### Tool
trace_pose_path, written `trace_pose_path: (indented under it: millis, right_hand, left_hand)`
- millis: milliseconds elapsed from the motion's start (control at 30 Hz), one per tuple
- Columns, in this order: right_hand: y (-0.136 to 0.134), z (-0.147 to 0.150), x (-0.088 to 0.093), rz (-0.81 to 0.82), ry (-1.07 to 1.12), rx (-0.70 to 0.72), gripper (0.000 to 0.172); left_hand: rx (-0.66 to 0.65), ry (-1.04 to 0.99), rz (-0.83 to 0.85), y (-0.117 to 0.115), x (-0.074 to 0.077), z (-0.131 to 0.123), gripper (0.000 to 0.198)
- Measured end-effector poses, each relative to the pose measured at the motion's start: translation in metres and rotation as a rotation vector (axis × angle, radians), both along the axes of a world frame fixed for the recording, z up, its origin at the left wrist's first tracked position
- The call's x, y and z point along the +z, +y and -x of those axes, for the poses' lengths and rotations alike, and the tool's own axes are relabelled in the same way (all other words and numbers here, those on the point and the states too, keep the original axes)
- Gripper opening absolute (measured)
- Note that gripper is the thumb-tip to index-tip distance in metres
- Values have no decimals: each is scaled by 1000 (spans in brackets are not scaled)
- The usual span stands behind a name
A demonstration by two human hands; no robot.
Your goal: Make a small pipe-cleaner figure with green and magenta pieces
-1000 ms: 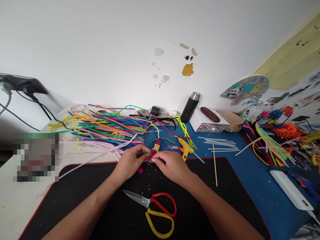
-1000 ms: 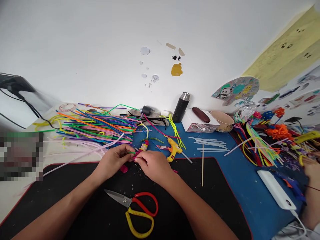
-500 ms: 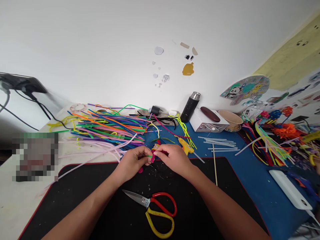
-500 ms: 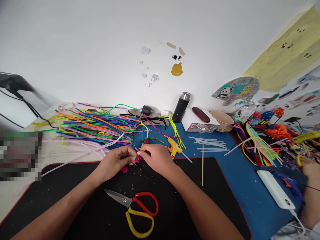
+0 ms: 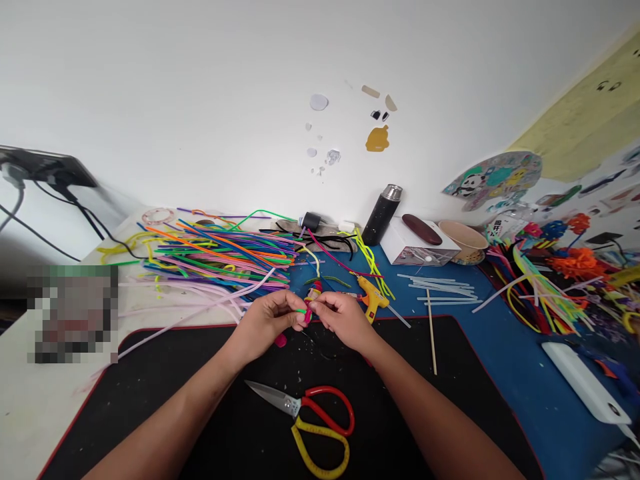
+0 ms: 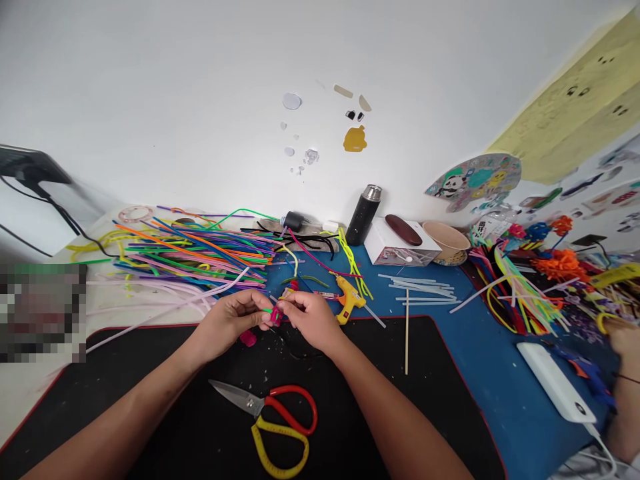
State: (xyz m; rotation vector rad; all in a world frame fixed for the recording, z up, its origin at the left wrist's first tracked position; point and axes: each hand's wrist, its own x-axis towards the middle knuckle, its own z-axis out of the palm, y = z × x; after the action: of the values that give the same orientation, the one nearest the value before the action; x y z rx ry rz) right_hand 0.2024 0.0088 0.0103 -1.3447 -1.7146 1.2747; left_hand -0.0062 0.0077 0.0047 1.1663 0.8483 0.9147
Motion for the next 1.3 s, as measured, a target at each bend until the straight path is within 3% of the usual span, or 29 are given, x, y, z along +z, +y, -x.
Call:
trace_pose_path:
  millis: [200,400,633,800,1067,1300]
  right_hand:
    - [-7,7,-8,26,26,-29,47]
    - [-10,10,-14,35,48,-29,47]
    - [-10,10,-17,51,63,-34,50]
    - [-10,9,-16,47,81,-47,51]
    - [-16,17,-19,64,107,-49,55]
    - [-22,26,-20,91,126,-31,44]
  left_hand:
    - [61,-32,41,2,-4,-1,30]
    - [110,-87,141,2,-2,0,32]
    - [71,-151,290,3,4,3,41]
    - [62,-118,240,3,6,3,34]
    - [185,-142,199,3,1,-1,32]
    - [240,-166,200,3,2,-1,33]
